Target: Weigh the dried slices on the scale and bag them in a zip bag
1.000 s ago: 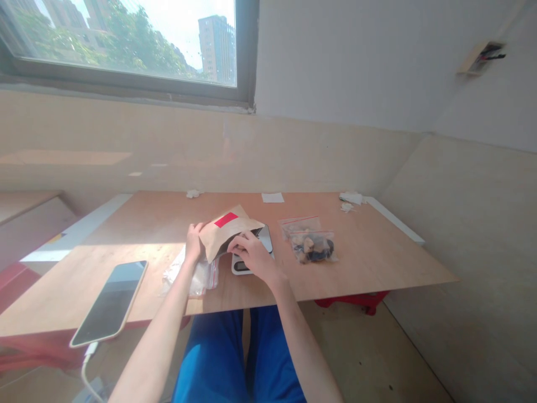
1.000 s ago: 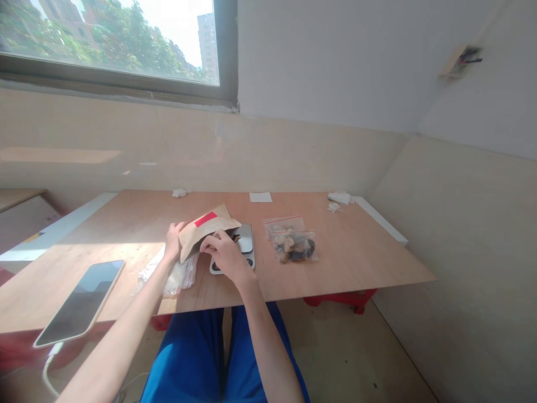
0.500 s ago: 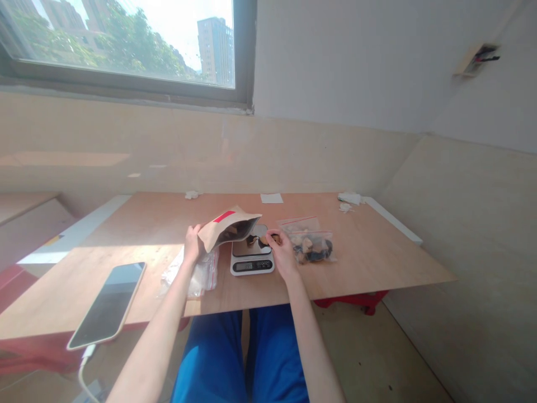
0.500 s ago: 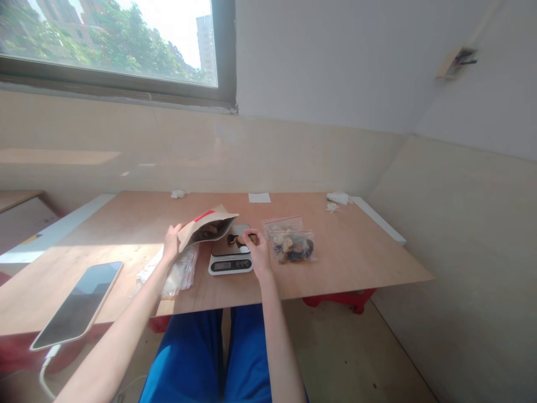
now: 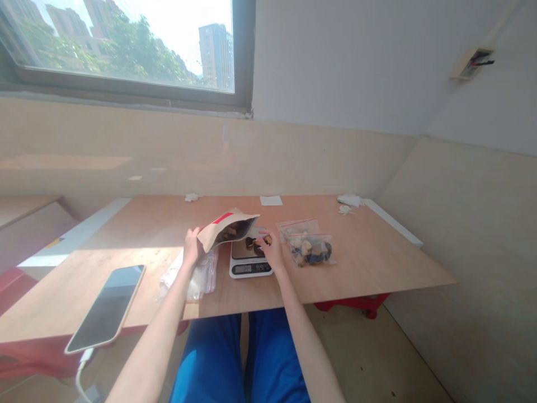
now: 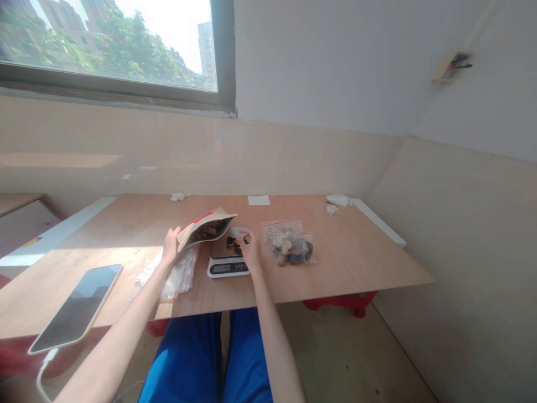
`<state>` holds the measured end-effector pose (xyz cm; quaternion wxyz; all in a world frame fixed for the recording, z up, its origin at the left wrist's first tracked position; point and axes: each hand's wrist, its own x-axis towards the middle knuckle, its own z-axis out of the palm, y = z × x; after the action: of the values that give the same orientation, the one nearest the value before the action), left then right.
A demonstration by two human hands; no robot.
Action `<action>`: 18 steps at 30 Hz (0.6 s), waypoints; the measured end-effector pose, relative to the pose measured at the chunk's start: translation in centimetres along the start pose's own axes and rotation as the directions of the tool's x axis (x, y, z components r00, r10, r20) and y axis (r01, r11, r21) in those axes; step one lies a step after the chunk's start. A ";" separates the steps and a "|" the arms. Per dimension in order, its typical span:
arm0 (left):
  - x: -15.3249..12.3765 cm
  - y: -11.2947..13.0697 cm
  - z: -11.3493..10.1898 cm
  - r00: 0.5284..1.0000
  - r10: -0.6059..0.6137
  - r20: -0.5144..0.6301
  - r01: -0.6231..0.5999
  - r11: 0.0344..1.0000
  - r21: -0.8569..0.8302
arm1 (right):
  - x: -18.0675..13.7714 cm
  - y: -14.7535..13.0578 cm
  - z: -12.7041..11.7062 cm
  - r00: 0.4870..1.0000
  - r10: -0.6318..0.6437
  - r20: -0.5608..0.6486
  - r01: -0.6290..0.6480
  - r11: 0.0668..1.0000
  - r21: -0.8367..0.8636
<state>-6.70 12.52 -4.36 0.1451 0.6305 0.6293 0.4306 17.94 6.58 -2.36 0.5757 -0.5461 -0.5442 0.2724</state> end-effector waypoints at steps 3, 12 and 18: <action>0.0 0.1 -0.1 1.000 0.002 0.012 -0.003 1.000 0.015 | 0.1 0.2 0.0 1.000 -0.025 -0.016 0.023 0.996 -0.081; 0.0 0.0 -0.1 1.000 -0.007 0.021 0.006 0.999 0.042 | 2.1 0.1 0.1 0.999 -0.042 0.006 0.043 0.980 -0.192; 0.2 -0.3 0.0 0.999 -0.010 0.040 0.008 0.998 0.058 | 3.1 -0.4 0.5 0.994 -0.035 0.102 0.060 0.966 -0.250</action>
<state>-6.98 12.79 -4.51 0.1414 0.6402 0.6412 0.3987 18.15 9.49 -1.06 0.4809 -0.5880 -0.6145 0.2130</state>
